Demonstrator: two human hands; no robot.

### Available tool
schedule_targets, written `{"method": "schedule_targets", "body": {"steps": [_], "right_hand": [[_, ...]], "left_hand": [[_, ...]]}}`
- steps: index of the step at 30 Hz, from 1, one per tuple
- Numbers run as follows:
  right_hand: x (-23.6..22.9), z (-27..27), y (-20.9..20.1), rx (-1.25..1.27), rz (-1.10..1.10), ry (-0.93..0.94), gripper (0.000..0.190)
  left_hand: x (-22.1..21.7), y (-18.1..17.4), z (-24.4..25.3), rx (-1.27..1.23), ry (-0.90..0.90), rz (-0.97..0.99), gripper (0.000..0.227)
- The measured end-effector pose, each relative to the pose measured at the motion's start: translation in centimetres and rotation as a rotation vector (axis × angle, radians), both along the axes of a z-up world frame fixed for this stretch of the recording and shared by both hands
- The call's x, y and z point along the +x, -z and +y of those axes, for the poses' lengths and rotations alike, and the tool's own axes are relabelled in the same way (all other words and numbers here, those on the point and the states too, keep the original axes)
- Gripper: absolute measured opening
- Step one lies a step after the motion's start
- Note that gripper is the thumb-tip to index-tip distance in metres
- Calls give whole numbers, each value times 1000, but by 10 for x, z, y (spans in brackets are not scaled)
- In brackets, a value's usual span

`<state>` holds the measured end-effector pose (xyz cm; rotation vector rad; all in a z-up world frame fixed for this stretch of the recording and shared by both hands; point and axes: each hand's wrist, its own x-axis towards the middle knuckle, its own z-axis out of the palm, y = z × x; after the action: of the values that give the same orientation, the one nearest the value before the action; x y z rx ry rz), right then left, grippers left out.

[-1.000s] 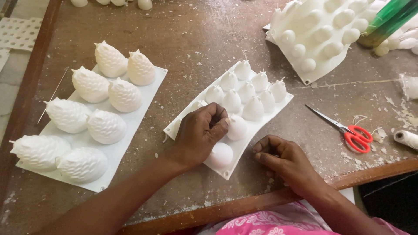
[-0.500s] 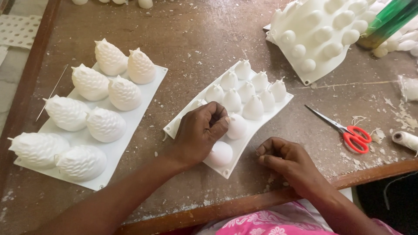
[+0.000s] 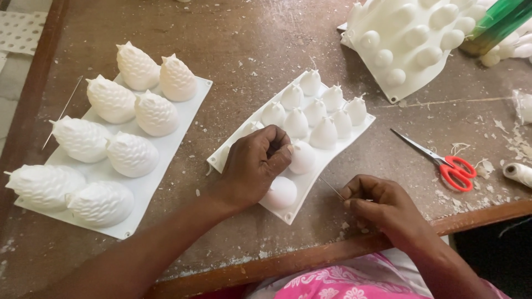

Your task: Manually inserting wicks into candle molds using a needle and thread.

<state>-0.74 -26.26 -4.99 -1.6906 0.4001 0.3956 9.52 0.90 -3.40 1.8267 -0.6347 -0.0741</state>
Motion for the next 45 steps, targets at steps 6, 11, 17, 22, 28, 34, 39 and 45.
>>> {"method": "schedule_targets", "body": {"steps": [6, 11, 17, 22, 28, 34, 39, 45], "right_hand": [[-2, -14, 4, -62, 23, -31, 15], [-3, -31, -9, -163, -26, -150, 17], [-16, -64, -11, -656, -194, -74, 16], [-30, -94, 29, -484, -532, 312, 15], [-26, -89, 26, -372, -602, 352, 11], [-26, -94, 34, -219, -636, 274, 7], [-20, -92, 20, -181, -632, 286, 7], [-19, -108, 29, -106, -565, 93, 3]], "left_hand": [[-1, -3, 0, 17, -19, -30, 23], [-4, -3, -2, 16, -23, 0, 22], [-12, -6, -3, -66, -47, -302, 16], [-16, -8, 2, -55, -85, -642, 10], [-14, -43, 25, 344, 59, -1942, 50], [-91, -48, 51, 539, -363, -1373, 49], [-114, 54, 87, 711, -624, -1005, 41], [-121, 51, 61, 752, -828, -864, 45]]}}
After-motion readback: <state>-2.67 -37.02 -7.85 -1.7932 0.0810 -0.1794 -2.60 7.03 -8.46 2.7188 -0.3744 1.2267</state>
